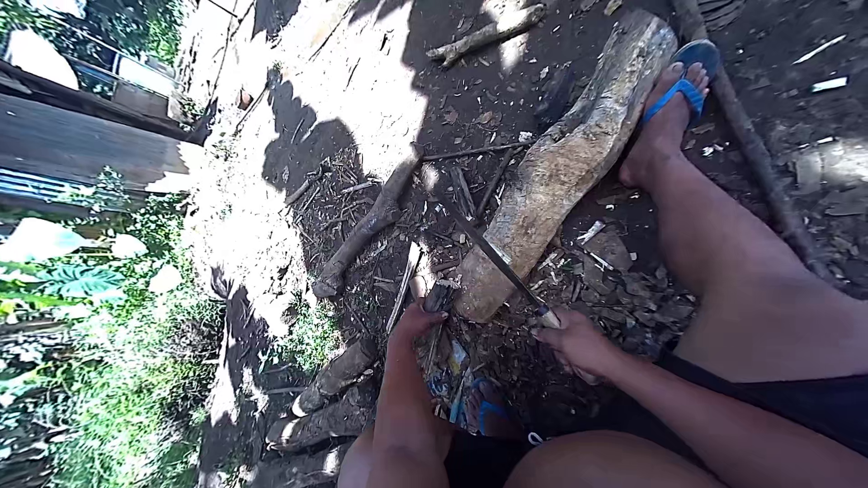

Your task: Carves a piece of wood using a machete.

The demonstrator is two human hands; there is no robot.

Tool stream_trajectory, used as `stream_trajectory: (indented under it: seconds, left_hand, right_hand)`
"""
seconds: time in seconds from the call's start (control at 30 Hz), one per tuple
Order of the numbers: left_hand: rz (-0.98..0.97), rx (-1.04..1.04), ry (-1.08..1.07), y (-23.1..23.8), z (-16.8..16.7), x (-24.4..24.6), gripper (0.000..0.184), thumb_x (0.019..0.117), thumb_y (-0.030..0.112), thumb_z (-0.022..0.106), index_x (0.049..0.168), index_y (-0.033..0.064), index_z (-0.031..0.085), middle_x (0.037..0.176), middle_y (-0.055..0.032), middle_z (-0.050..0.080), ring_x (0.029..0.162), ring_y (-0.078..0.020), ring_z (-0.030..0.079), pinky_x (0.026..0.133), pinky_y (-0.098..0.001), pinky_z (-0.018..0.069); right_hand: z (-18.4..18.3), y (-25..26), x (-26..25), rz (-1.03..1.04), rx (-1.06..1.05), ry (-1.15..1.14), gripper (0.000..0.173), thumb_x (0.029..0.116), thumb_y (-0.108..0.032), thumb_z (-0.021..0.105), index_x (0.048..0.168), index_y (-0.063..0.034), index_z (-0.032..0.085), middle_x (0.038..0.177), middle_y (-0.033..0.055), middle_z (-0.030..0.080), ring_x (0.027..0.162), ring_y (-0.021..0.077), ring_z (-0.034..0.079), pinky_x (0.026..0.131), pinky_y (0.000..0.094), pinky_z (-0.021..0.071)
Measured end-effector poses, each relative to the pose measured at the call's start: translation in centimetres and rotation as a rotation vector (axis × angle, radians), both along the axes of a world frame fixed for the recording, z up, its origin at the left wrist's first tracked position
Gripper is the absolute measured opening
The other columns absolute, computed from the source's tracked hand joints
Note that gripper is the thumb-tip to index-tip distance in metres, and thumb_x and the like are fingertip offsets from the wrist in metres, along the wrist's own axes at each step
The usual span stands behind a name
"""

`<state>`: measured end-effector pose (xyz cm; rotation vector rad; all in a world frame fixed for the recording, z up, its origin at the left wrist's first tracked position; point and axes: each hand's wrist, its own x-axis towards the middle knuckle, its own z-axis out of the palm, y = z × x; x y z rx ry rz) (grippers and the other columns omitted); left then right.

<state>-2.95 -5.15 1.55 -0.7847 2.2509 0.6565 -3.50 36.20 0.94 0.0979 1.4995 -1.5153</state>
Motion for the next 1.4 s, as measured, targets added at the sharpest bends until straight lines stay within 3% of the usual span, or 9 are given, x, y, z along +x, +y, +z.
stream_trajectory:
  seconds: [0.1, 0.23, 0.43, 0.63, 0.83, 1.0, 1.17, 1.27, 1.4]
  left_hand:
    - [0.121, 0.187, 0.213, 0.1, 1.8, -2.5, 0.07, 0.0894, 0.034, 0.079, 0.142, -0.0011, 0.051, 0.125, -0.0192, 0.067, 0.112, -0.0237, 0.068, 0.1, -0.0423, 0.0552]
    - [0.265, 0.051, 0.464, 1.3, 1.5, -8.7, 0.06, 0.0972, 0.035, 0.072, 0.14, -0.0019, 0.052, 0.122, -0.021, 0.068, 0.107, -0.0268, 0.07, 0.098, -0.0448, 0.0564]
    - [0.157, -0.019, 0.322, 5.3, -5.0, -17.9, 0.061, 0.0973, 0.042, 0.068, 0.141, 0.002, 0.054, 0.123, -0.0234, 0.068, 0.112, -0.0369, 0.068, 0.097, -0.0578, 0.0544]
    - [0.19, -0.155, 0.206, 10.9, -10.5, -24.9, 0.083, 0.0951, 0.055, 0.067, 0.15, -0.0016, 0.04, 0.134, -0.03, 0.061, 0.127, -0.0448, 0.059, 0.105, -0.0632, 0.0481]
    - [0.211, -0.264, 0.209, 9.5, -11.4, -26.6, 0.063, 0.1015, 0.036, 0.061, 0.147, -0.0019, 0.04, 0.129, -0.029, 0.064, 0.121, -0.0441, 0.064, 0.1, -0.0623, 0.052]
    - [0.32, -0.096, 0.343, 4.2, -6.6, -25.1, 0.048, 0.11, 0.036, 0.042, 0.139, 0.0007, 0.054, 0.119, -0.0275, 0.067, 0.096, -0.0391, 0.071, 0.085, -0.0578, 0.0584]
    - [0.398, 0.083, 0.358, 1.9, 5.2, -20.6, 0.044, 0.1114, 0.037, 0.037, 0.135, 0.0051, 0.057, 0.095, -0.0161, 0.067, 0.059, -0.0197, 0.061, 0.059, -0.036, 0.0557]
    - [0.318, 0.195, 0.364, 0.2, 10.6, -16.3, 0.044, 0.1114, 0.037, 0.033, 0.122, 0.0041, 0.06, 0.081, -0.0123, 0.069, 0.06, -0.0198, 0.065, 0.061, -0.0365, 0.0584]
    - [0.13, 0.31, 0.357, 0.6, 15.2, -9.7, 0.039, 0.1121, 0.028, 0.033, 0.125, 0.0031, 0.061, 0.092, -0.0087, 0.072, 0.071, -0.0172, 0.07, 0.068, -0.0354, 0.061]
  right_hand:
    - [0.1, 0.1, -0.8, -0.235, -0.076, -0.146, 0.021, 0.1004, -0.022, 0.065, 0.111, -0.0054, 0.057, 0.066, 0.0066, 0.056, 0.044, 0.0177, 0.053, 0.042, 0.0354, 0.0527]
    - [-0.5, 0.4, -1.9, -0.407, -0.086, -0.211, 0.017, 0.1017, -0.02, 0.063, 0.109, -0.0044, 0.058, 0.066, 0.0061, 0.055, 0.044, 0.018, 0.053, 0.042, 0.0355, 0.0535]
    - [-0.9, -0.1, -2.0, -0.429, -0.08, -0.267, 0.017, 0.1019, -0.019, 0.063, 0.108, -0.0036, 0.056, 0.063, 0.007, 0.054, 0.044, 0.0197, 0.054, 0.043, 0.0371, 0.055]
    - [-1.7, -0.5, -2.6, -0.427, -0.058, -0.301, 0.02, 0.0993, -0.018, 0.064, 0.111, -0.0036, 0.057, 0.064, 0.0068, 0.055, 0.046, 0.0196, 0.056, 0.047, 0.0371, 0.0563]
    - [-1.6, -0.9, -3.2, -0.435, -0.063, -0.305, 0.022, 0.0981, -0.019, 0.064, 0.113, -0.0047, 0.058, 0.066, 0.0072, 0.056, 0.047, 0.0194, 0.056, 0.047, 0.0369, 0.0559]
    - [-1.5, -1.0, -3.3, -0.406, -0.073, -0.268, 0.022, 0.1009, -0.02, 0.063, 0.115, -0.0046, 0.058, 0.067, 0.0077, 0.056, 0.047, 0.0196, 0.056, 0.047, 0.0368, 0.0556]
    - [-1.5, -0.9, -3.2, -0.397, -0.07, -0.217, 0.021, 0.1024, -0.02, 0.062, 0.115, -0.0034, 0.057, 0.067, 0.0076, 0.055, 0.046, 0.0197, 0.055, 0.045, 0.0374, 0.0551]
    - [-1.6, -0.9, -2.9, -0.39, -0.051, -0.179, 0.023, 0.1025, -0.021, 0.062, 0.117, -0.0035, 0.057, 0.068, 0.007, 0.055, 0.046, 0.0191, 0.055, 0.045, 0.0376, 0.0552]
    - [-2.0, -0.8, -2.2, -0.377, -0.029, -0.127, 0.024, 0.1021, -0.022, 0.063, 0.115, -0.0031, 0.055, 0.068, 0.0076, 0.057, 0.046, 0.0194, 0.055, 0.044, 0.0375, 0.0547]
